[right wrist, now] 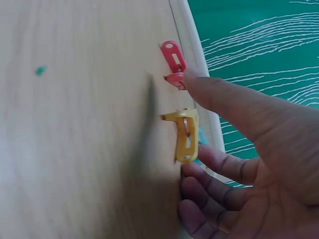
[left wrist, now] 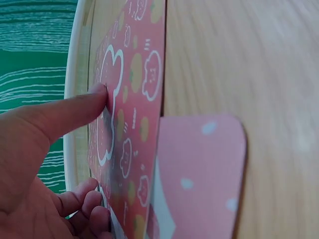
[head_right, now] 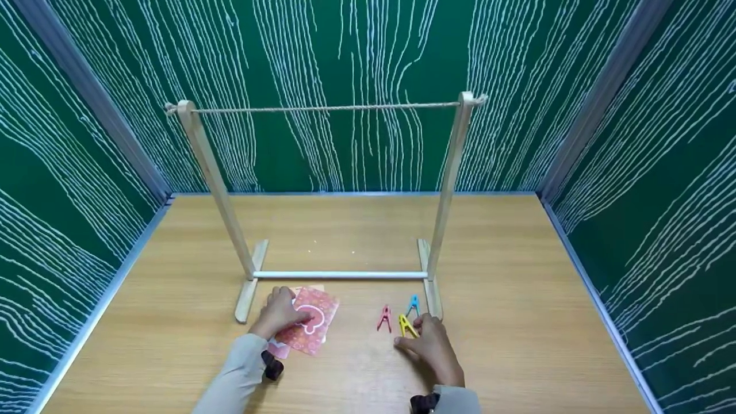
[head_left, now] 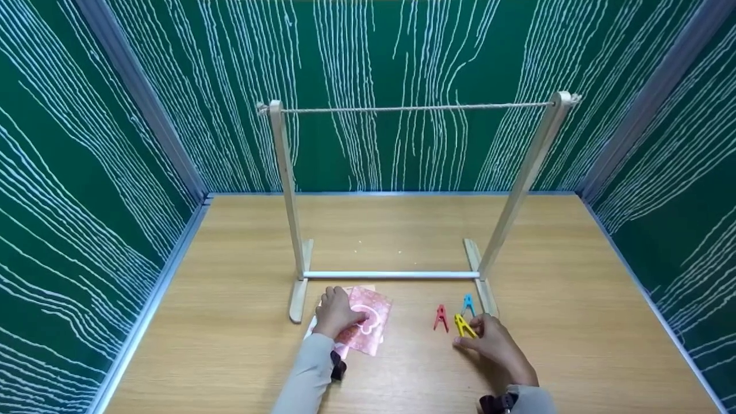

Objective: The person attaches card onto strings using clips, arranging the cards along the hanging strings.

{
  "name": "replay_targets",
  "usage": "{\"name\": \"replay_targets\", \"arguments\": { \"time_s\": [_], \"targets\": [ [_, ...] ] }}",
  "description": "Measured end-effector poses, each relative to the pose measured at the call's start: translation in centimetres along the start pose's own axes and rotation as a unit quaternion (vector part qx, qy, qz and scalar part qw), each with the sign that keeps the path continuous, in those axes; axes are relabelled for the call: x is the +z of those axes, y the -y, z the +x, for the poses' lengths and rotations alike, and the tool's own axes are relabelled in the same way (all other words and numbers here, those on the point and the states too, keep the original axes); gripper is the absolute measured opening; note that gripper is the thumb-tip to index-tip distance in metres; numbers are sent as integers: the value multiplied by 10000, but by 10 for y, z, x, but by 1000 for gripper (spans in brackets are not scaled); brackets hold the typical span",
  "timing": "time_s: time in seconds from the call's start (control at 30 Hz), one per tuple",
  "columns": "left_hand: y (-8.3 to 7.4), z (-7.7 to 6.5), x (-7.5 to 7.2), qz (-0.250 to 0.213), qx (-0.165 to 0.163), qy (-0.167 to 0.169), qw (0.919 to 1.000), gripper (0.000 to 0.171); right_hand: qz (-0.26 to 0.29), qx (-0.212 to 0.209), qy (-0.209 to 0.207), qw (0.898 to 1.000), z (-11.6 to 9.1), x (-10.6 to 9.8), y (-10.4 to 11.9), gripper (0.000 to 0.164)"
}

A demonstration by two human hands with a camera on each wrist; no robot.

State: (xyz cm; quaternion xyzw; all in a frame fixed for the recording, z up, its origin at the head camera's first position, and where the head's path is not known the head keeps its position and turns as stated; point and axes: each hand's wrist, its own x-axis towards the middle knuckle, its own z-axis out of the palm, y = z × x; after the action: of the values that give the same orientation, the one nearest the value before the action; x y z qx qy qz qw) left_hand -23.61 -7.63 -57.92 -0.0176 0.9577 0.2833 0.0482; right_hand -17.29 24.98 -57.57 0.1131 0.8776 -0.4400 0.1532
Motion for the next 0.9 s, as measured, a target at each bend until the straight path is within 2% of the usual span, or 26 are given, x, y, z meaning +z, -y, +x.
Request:
{"name": "replay_targets", "arguments": {
  "time_s": [0.23,0.5,0.6,0.77,0.9],
  "targets": [
    [-3,-1,-1,-66,-79,-34,9999,67,-96,144,-21,9998,5,4,0,52],
    [-6,1,1,-117,-297,-56,9995,65,-217,-213,-352,9989,3,8,-3,38],
    [-7,2,2,-50,-342,-106,9993,67,-70,-104,-335,9994,1,6,-2,37],
    [-8,0,1,-69,-272,-229,9993,69,86,278,-74,9995,-1,-3,0,41],
    [-7,0,-1,-237,-143,-286,9992,65,180,319,5,9993,-5,-9,2,38]
  ]
}}
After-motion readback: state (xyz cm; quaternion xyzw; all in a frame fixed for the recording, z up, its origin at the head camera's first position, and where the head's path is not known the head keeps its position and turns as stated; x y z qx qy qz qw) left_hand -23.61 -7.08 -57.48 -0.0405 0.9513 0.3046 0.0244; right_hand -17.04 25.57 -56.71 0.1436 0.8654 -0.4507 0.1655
